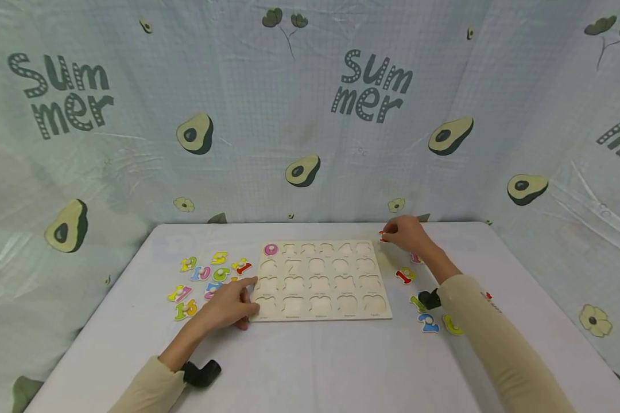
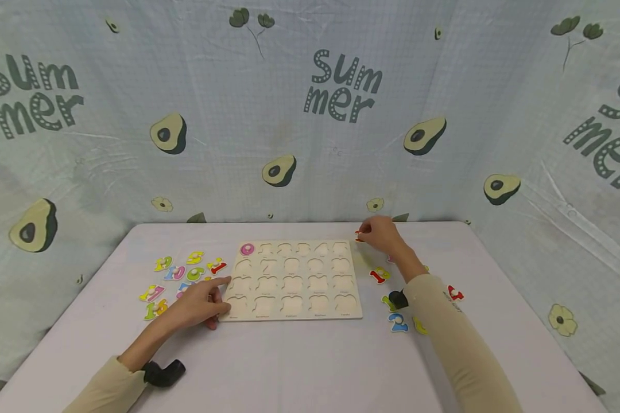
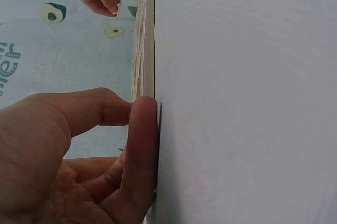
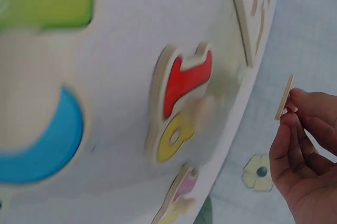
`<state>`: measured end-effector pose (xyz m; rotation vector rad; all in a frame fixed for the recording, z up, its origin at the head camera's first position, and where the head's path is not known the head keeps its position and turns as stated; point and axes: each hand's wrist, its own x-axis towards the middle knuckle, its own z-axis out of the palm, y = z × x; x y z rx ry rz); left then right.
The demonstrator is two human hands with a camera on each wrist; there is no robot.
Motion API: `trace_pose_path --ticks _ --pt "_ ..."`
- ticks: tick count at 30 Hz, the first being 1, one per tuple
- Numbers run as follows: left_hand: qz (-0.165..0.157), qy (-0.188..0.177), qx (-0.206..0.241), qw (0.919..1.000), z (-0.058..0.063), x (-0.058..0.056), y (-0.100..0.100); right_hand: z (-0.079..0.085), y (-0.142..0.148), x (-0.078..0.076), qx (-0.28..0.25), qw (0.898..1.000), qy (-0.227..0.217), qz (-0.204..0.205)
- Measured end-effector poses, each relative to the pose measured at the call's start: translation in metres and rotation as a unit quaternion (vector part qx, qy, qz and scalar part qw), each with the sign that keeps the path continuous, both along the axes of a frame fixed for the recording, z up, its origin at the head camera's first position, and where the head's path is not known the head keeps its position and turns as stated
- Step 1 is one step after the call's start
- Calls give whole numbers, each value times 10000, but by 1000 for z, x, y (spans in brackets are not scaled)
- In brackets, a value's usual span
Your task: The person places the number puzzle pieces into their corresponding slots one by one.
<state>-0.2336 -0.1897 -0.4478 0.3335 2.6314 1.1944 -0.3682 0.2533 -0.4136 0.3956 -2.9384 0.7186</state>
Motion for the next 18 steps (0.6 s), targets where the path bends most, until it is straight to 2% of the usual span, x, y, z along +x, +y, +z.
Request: trace_pose_path --ticks 18 --pt "61 -44 -55 10000 0 1 0 -1 -69 3 -200 9983 -37 555"
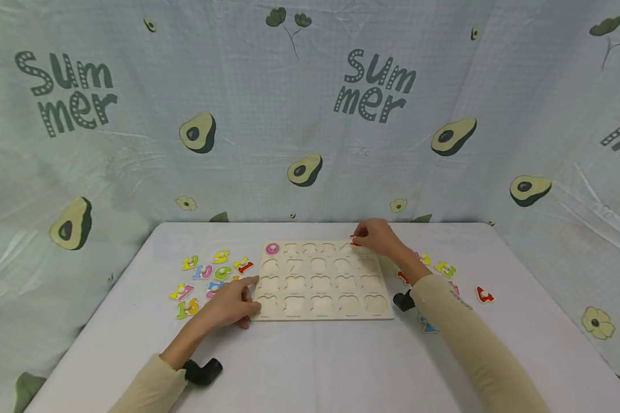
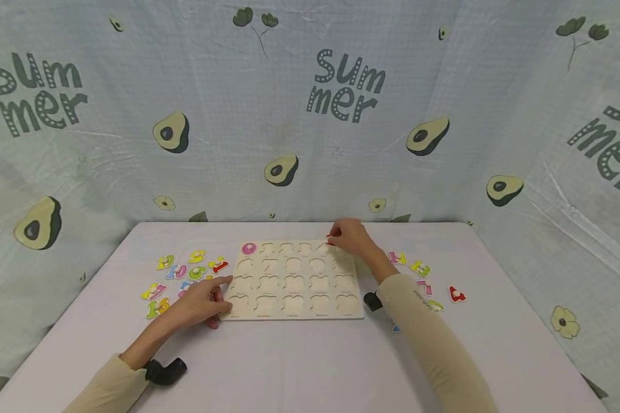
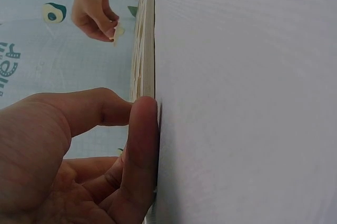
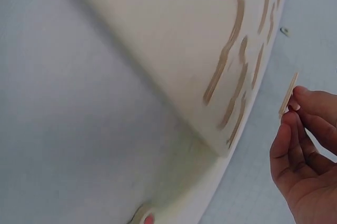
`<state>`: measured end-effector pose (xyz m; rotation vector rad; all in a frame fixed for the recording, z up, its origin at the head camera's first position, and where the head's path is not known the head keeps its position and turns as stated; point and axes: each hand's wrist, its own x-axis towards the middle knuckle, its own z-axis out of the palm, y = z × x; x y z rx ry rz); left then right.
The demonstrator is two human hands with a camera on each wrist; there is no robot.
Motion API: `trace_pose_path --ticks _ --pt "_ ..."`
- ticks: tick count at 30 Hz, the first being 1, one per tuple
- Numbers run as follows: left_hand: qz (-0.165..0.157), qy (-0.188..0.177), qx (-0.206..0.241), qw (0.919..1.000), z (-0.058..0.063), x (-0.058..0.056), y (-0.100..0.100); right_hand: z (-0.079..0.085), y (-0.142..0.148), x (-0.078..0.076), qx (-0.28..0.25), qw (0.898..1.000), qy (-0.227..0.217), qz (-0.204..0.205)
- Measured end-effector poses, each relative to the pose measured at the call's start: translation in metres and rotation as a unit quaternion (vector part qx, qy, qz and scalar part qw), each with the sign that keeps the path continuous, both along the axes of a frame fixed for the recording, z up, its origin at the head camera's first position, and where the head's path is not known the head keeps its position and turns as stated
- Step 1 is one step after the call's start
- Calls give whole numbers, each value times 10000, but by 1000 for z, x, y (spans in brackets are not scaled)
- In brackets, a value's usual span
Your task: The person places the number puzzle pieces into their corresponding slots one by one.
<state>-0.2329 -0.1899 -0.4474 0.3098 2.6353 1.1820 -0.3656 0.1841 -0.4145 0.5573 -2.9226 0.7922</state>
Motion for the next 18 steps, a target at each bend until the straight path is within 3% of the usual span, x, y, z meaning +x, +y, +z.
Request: trace_pose_path --ticks 7,18 --pt "-11 -2 -19 10000 0 -1 -1 0 -29 -6 -216 9995 -62 227" --pt "-17 -2 13 10000 -1 -1 0 0 -70 -13 -146 9990 -197 378"
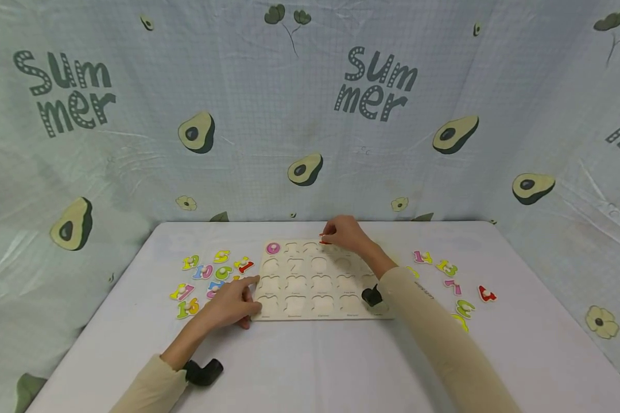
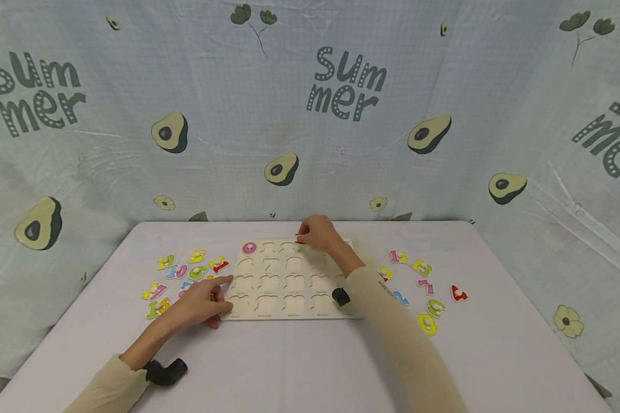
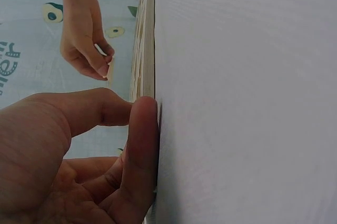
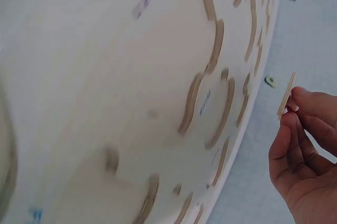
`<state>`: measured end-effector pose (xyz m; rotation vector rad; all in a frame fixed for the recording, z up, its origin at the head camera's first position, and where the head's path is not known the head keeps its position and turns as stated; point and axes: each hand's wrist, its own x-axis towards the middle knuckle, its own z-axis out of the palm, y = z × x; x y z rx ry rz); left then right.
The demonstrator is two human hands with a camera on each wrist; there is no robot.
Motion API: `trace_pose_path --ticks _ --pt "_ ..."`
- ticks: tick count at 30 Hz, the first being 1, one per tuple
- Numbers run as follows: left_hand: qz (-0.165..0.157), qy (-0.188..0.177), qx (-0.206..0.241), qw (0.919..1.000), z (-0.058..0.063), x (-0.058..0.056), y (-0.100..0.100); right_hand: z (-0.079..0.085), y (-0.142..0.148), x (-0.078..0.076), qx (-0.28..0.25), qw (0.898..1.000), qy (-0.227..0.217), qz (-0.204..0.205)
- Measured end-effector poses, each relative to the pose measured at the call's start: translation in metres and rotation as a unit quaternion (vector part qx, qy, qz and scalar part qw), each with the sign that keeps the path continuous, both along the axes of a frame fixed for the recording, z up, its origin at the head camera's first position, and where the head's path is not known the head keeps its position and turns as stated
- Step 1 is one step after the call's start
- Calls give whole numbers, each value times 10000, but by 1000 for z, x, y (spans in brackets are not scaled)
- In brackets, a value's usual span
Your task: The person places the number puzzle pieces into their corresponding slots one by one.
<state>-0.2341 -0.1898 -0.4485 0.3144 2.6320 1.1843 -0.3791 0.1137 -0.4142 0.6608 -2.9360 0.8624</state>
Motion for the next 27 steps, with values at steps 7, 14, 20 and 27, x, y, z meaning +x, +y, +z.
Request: trace_pose_path --ticks 7,14,20,27 --pt "31 -38 4 10000 3 2 0 -2 -24 -3 149 9998 51 135" --pt "44 -26 -18 10000 2 1 1 -2 -44 -4 283 9992 126 256" --pt "40 -37 -13 10000 2 0 0 -3 -60 -2 340 9991 80 232" --pt "93 -90 -46 9999 3 0 1 -4 -75 1 341 9990 76 262"
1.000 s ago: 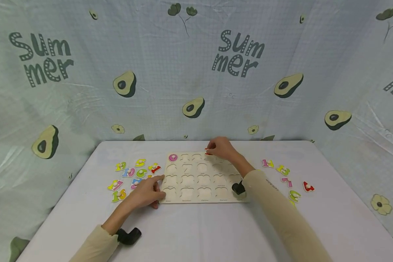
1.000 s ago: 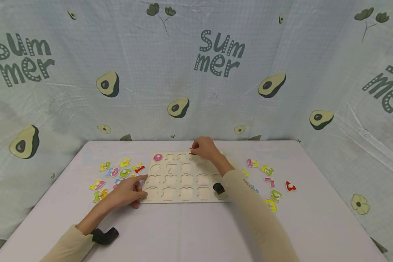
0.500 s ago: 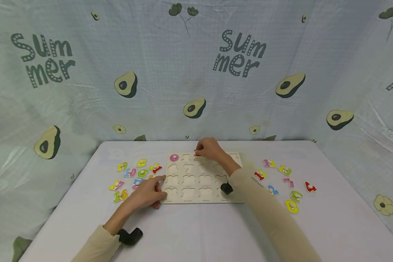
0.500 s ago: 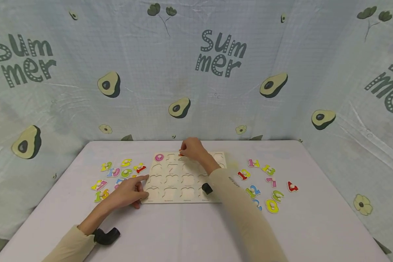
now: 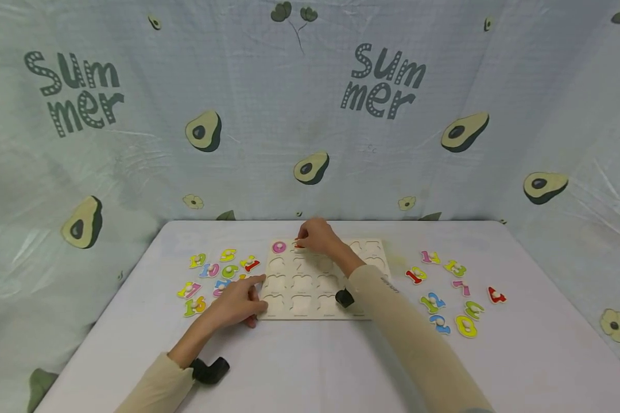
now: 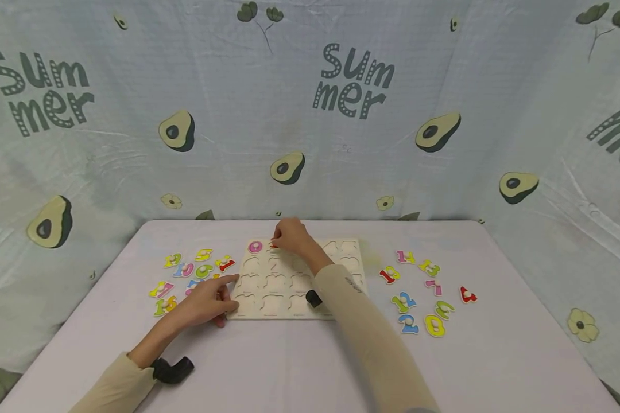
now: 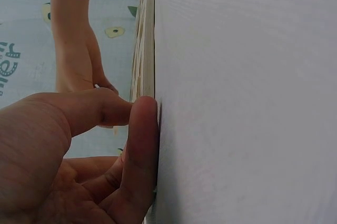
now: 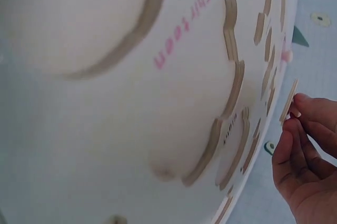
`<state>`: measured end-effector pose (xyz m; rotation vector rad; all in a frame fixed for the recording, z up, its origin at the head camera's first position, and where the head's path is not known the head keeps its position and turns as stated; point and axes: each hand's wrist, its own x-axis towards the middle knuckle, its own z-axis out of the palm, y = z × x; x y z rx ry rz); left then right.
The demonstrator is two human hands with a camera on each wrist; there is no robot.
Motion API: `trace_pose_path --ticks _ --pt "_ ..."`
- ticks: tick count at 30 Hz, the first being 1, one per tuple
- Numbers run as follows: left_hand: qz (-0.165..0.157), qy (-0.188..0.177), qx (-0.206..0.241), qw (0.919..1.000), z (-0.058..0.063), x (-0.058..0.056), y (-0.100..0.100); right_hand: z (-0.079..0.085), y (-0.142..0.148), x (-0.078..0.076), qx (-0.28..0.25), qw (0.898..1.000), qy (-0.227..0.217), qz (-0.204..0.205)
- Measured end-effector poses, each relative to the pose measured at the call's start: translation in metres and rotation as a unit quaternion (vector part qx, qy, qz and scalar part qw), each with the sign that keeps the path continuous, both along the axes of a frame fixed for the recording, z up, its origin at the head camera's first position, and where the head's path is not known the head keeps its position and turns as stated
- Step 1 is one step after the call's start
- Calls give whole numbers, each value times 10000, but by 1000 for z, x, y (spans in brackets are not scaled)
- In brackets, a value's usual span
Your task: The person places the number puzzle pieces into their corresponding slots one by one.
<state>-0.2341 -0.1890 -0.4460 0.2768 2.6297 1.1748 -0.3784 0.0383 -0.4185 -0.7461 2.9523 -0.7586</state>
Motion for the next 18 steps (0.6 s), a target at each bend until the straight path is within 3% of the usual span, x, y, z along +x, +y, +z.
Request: trace_pose_path --ticks 18 --pt "3 -3 30 10000 0 2 0 -14 -18 -4 173 9990 -357 -181"
